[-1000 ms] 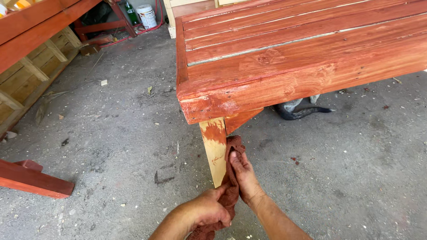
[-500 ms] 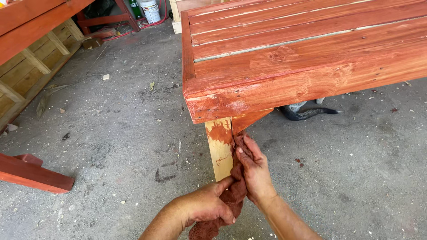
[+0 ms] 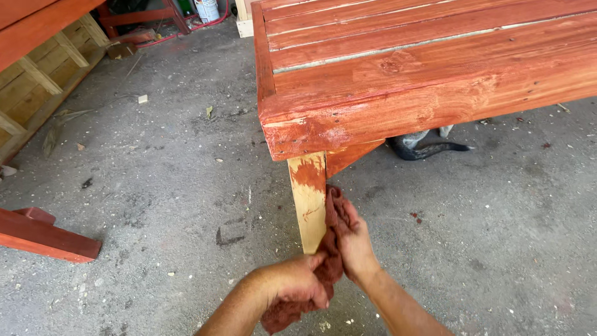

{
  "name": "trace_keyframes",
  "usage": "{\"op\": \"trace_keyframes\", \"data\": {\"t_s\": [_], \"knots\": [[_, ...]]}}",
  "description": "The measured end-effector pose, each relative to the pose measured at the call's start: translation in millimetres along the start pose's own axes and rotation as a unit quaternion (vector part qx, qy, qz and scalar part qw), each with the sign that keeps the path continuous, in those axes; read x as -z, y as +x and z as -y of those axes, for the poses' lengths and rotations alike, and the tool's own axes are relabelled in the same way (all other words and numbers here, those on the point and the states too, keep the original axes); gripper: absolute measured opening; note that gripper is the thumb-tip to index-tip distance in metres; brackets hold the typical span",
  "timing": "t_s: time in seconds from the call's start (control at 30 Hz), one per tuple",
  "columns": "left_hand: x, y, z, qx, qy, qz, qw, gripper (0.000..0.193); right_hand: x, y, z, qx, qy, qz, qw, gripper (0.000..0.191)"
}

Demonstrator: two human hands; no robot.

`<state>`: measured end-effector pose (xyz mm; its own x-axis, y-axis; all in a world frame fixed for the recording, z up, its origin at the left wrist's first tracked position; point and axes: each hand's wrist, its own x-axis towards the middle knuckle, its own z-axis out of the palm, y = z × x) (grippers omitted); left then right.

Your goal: The person wipes a red wood stain onto slatted wooden benches using a cloth by hand. They reload the cloth with stain from a bucket, work the stain into the bench tops, edges, legs and stretchers, and move between benches to coat the remaining bare wood surfaces.

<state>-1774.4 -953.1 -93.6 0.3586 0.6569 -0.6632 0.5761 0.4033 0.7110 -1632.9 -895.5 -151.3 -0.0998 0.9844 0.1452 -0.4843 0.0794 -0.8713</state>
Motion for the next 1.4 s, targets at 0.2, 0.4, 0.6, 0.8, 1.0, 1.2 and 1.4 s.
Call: {"op": "trace_keyframes", "data": {"t_s": [0.2, 0.4, 0.6, 0.8, 1.0, 1.2, 1.4], "knots": [[3, -2, 8, -0.102, 0.015, -0.027, 0.994, 0.076, -16, 10, 17, -0.063, -0.033, -0.069, 0.995, 0.042], [-2, 17, -21, -0.075, -0.134, -0.111, 0.982, 0.078, -25, 59, 43, -0.111, 0.033, -0.026, 0.993, 0.046], [-12, 17, 10, -0.019, -0.110, 0.004, 0.994, 0.092, -13, 12, 24, 0.033, -0.092, 0.027, 0.995, 0.047], [-9, 16, 32, -0.052, -0.007, 0.045, 0.998, 0.060, -15, 0, 17, -0.063, -0.016, -0.049, 0.997, 0.047], [-8, 40, 16, -0.066, -0.166, -0.079, 0.981, 0.061, -23, 51, 25, -0.104, 0.059, -0.057, 0.991, 0.042], [-16, 31, 27, -0.032, -0.024, 0.015, 0.999, 0.074, 10, -8, 9, -0.065, -0.072, -0.013, 0.995, 0.034], [-36, 22, 11, -0.056, -0.002, -0.025, 0.998, 0.074, 43, -40, 23, -0.151, 0.192, -0.164, 0.956, 0.030]]}}
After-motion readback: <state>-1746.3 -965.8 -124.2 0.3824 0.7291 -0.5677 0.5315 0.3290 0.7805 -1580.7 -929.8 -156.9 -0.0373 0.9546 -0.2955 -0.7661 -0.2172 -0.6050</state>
